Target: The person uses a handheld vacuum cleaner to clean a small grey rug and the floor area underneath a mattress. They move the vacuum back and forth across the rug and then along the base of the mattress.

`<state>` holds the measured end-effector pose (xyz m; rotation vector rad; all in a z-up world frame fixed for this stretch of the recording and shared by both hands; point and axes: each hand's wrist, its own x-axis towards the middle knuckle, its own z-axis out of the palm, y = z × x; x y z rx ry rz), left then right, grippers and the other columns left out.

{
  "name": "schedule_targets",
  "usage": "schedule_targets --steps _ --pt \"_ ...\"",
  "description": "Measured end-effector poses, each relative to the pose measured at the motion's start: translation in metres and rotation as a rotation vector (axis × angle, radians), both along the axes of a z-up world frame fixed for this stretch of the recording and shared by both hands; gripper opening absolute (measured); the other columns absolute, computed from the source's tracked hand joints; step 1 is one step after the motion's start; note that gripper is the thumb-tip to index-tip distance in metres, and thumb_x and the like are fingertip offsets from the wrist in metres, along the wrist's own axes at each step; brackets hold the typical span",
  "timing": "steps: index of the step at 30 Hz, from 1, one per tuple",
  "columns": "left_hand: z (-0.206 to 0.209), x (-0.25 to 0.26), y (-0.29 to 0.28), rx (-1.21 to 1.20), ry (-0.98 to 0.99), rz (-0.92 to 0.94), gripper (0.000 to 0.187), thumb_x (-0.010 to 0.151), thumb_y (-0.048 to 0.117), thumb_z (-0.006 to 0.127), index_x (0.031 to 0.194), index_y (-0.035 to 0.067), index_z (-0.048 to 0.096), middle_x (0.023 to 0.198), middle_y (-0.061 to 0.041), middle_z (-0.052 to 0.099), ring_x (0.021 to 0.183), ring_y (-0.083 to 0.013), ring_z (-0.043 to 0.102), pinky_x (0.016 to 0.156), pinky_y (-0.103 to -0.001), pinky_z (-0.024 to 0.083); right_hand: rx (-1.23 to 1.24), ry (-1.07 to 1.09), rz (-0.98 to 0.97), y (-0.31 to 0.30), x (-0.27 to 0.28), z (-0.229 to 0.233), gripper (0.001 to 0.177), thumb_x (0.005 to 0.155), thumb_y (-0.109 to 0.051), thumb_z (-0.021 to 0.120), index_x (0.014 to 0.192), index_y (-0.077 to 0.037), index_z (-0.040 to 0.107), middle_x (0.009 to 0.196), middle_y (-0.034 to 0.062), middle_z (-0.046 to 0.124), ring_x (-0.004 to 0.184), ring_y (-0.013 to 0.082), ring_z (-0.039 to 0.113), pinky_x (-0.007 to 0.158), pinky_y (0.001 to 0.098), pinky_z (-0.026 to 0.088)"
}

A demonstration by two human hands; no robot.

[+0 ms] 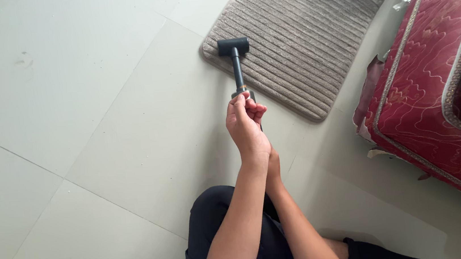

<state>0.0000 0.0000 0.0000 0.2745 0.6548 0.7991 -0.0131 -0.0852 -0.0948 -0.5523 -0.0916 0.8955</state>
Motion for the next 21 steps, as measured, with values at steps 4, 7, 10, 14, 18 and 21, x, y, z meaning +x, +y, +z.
schedule_targets --steps 4,7,10,14,18,21 --pt "-0.003 -0.001 0.001 0.026 0.000 0.015 0.018 0.104 0.019 0.054 0.104 0.002 0.059 0.076 0.000 0.056 0.067 -0.0095 0.058 0.070 -0.026 0.051 -0.759 -0.890 -0.206 0.032 0.052 -0.017 0.037 0.099 -0.015 0.062 0.136 -0.012 0.065 0.123 0.0067 0.071 0.112 0.0114 0.066 0.096 0.0266 0.052" --pt "-0.004 -0.002 0.006 0.020 0.015 0.036 0.018 0.103 0.019 0.054 0.104 0.003 0.060 0.075 0.001 0.056 0.066 -0.0090 0.057 0.068 -0.025 0.050 -0.720 -1.083 -0.261 0.065 0.097 0.001 0.046 0.090 -0.004 0.068 0.135 -0.009 0.066 0.115 0.0081 0.070 0.102 0.0119 0.064 0.093 0.0273 0.052" --pt "-0.002 0.000 0.009 0.015 0.034 0.041 0.019 0.102 0.020 0.053 0.104 0.003 0.060 0.075 0.001 0.057 0.065 -0.0086 0.057 0.068 -0.024 0.051 -0.760 -1.093 -0.246 0.068 0.106 0.013 0.048 0.088 -0.004 0.068 0.136 -0.010 0.067 0.112 0.0075 0.070 0.097 0.0128 0.063 0.089 0.0277 0.053" --pt "-0.004 0.003 0.003 0.009 0.034 0.019 0.017 0.102 0.019 0.055 0.103 0.003 0.060 0.074 0.001 0.055 0.065 -0.0092 0.057 0.068 -0.024 0.050 -0.779 -1.067 -0.267 0.021 0.061 -0.007 0.045 0.087 -0.010 0.071 0.132 -0.007 0.064 0.118 0.0065 0.071 0.107 0.0141 0.066 0.094 0.0284 0.052" --pt "-0.004 0.002 0.004 -0.006 0.044 0.016 0.016 0.101 0.018 0.056 0.102 0.003 0.060 0.073 0.001 0.055 0.063 -0.0094 0.057 0.069 -0.026 0.053 -0.845 -0.953 -0.285 -0.041 -0.017 -0.018 0.046 0.084 -0.015 0.077 0.127 -0.001 0.064 0.116 0.0106 0.073 0.107 0.0170 0.065 0.096 0.0319 0.051" --pt "-0.006 0.003 0.002 0.009 0.036 0.008 0.017 0.102 0.019 0.054 0.103 0.003 0.061 0.074 0.001 0.056 0.064 -0.0088 0.057 0.069 -0.025 0.051 -0.853 -0.987 -0.348 -0.040 -0.019 -0.018 0.048 0.084 -0.014 0.076 0.128 -0.002 0.064 0.119 0.0106 0.073 0.111 0.0171 0.066 0.099 0.0316 0.050"
